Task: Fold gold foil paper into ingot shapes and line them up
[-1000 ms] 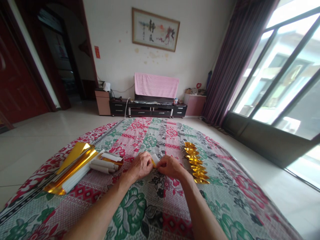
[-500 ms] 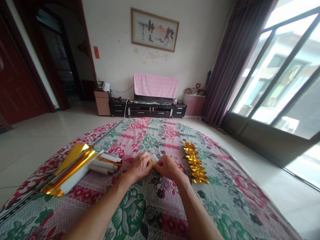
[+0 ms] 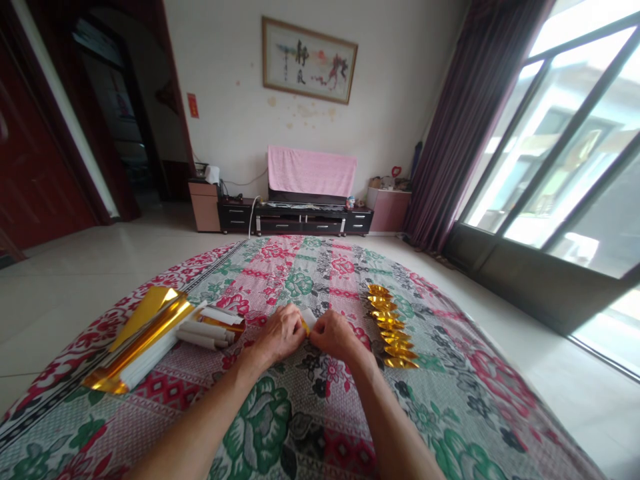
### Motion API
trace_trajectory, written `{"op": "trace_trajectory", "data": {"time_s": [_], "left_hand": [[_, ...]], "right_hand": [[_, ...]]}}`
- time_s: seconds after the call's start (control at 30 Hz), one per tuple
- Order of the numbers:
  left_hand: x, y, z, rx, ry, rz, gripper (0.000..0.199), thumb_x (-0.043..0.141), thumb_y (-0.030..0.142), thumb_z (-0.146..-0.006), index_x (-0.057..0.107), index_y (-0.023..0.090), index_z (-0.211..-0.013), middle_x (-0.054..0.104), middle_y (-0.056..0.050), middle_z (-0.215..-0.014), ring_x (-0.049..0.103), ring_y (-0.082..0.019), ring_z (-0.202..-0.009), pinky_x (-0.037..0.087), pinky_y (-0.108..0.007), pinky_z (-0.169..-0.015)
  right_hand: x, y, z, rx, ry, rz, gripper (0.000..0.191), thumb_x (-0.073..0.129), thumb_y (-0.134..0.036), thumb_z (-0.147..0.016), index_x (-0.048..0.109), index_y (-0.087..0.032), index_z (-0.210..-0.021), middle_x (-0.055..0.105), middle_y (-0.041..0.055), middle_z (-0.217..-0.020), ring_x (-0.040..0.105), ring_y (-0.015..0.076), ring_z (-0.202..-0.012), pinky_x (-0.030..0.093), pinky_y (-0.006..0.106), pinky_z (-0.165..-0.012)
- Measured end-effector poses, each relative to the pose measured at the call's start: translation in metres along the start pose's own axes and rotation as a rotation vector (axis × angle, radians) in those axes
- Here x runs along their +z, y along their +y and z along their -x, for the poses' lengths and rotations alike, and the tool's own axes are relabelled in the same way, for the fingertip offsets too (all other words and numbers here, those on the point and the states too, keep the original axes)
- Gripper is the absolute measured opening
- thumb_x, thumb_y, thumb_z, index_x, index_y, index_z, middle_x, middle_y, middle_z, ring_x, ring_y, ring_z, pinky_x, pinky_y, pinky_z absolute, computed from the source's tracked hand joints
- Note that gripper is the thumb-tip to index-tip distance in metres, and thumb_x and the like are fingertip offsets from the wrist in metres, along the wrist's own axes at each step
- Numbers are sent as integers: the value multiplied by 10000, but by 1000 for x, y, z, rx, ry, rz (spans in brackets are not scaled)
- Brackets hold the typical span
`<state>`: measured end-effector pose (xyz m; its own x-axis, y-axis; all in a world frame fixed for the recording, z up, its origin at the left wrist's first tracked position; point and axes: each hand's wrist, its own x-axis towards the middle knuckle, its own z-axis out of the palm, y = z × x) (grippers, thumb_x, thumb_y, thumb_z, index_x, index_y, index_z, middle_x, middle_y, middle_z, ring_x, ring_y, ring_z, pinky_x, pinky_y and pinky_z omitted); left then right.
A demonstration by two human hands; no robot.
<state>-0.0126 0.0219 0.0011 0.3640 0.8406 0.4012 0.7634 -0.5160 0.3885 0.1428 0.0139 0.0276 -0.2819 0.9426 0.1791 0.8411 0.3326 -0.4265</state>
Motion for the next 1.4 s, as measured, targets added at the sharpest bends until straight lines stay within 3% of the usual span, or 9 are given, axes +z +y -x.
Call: {"op": "trace_trajectory", "data": {"time_s": [0.53, 1.03, 1.4], "left_hand": [[4, -5, 1, 21, -20, -5, 141, 426, 168, -804, 511, 175, -692, 552, -49, -845, 505, -166, -839, 409, -310, -795], [4, -6, 0, 17, 25, 50, 125, 467, 149, -754, 479, 181, -633, 540, -38, -796, 498, -162, -801, 412, -310, -752], [5, -7, 1, -23, 27, 58, 73, 509, 183, -734, 488, 188, -664, 519, -20, -763, 496, -167, -786, 409, -311, -758]], "right_hand": [[4, 0, 0, 57, 20, 41, 166, 506, -204, -614, 619, -100, -554, 399, -13, -494, 322, 62, -464, 203, 179, -433], [6, -1, 0, 62, 27, 69, 180, 506, -193, -621, 650, -97, -569, 462, 6, -516, 336, 60, -465, 209, 179, -435], [7, -2, 1, 87, 20, 35, 168, 535, -214, -642, 679, -126, -645, 592, 42, -610, 490, 103, -551, 313, 183, -500]]}}
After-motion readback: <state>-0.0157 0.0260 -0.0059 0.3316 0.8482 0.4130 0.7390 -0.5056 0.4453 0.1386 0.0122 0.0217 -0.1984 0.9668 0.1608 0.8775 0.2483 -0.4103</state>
